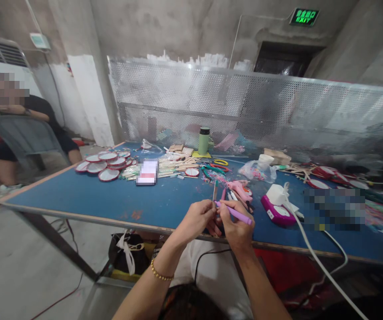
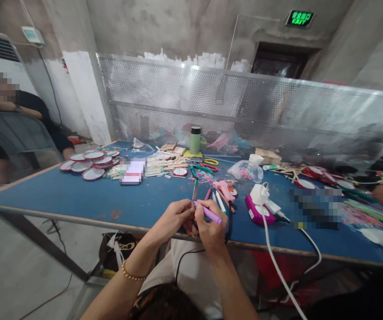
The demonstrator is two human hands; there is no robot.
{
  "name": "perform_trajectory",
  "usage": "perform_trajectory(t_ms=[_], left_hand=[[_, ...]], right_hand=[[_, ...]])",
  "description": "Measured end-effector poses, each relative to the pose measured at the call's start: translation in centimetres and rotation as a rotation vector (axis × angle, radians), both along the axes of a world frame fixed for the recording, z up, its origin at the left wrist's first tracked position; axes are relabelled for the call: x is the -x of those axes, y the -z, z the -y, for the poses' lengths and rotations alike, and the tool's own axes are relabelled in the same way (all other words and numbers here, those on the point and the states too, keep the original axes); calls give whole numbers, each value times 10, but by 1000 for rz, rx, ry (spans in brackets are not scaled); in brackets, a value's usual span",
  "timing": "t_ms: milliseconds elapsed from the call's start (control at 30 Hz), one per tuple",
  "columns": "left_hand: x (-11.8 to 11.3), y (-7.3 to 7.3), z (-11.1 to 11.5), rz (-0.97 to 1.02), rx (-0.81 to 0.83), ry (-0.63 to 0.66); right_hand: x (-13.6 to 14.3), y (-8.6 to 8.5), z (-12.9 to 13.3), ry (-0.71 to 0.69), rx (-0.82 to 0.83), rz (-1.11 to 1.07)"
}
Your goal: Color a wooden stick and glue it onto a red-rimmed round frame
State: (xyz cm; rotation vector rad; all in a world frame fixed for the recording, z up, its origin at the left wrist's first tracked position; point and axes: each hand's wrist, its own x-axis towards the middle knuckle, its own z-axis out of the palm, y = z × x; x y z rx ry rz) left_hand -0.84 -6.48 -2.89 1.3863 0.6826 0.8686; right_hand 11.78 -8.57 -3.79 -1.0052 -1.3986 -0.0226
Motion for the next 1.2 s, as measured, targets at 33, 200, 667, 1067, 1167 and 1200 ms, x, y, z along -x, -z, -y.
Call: perform_trajectory(t_ms=[33,200,667,1067,1167,1200], left_hand=[[0,0,0,3,1,2],[1,-2,1,3,0,7],[1,-1,1,-4,2,9],[0,-1,1,4,5,4],[1,-1,1,0,-1,8],[1,-1,1,-2,-1,9]], right_hand=[[0,0,0,9,-6,-5],[-1,2,1,13,-2,-40],[-1,2,-1,14,-10,-26],[-1,2,1,27,-32,-3],[-1,0,0,37,-54,33],[-1,0,0,40,-59,39]])
